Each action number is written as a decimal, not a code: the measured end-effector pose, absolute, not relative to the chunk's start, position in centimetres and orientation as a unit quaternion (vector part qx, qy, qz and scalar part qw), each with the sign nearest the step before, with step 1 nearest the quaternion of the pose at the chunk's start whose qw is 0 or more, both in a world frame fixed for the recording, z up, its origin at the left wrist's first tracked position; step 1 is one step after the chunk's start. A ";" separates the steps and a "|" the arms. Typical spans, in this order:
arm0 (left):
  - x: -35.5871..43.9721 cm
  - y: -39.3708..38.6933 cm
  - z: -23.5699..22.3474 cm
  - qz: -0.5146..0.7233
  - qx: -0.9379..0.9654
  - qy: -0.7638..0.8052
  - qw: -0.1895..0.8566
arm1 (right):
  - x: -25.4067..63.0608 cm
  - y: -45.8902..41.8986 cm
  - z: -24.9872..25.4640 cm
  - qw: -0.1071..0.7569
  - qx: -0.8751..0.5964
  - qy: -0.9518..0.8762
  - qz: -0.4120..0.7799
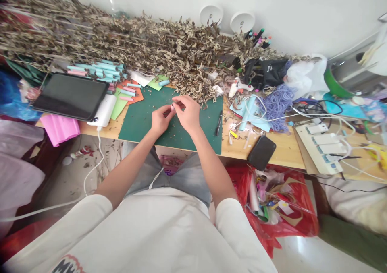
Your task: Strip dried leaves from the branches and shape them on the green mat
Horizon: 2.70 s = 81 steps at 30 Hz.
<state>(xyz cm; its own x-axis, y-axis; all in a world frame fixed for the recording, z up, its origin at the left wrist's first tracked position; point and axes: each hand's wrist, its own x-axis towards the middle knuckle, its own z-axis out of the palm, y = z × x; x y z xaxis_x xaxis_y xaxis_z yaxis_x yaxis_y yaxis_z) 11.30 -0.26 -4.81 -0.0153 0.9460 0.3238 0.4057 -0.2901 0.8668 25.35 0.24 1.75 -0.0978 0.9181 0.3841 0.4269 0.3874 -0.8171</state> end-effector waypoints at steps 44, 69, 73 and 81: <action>11.4 -0.7 -4.2 0.497 0.615 0.534 0.300 | 30.8 -3.6 1.6 0.041 -0.743 -0.661 0.101; 11.3 -0.4 -5.0 0.490 0.627 0.528 0.296 | 24.8 -0.9 5.0 0.488 -0.526 -0.653 0.243; 11.2 -0.4 -5.0 0.489 0.633 0.522 0.297 | 24.4 -0.1 3.4 0.450 -0.535 -0.673 0.241; 11.2 -0.4 -5.1 0.490 0.631 0.523 0.298 | 25.0 0.2 4.8 0.443 -0.551 -0.688 0.163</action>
<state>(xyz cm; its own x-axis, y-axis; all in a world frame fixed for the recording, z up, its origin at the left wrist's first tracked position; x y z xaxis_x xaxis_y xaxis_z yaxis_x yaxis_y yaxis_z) 11.23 -0.38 -5.07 -0.0267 0.9515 0.3064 0.3682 -0.2756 0.8879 25.02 0.20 4.76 0.0003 0.9026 0.4305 0.6133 0.3399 -0.7130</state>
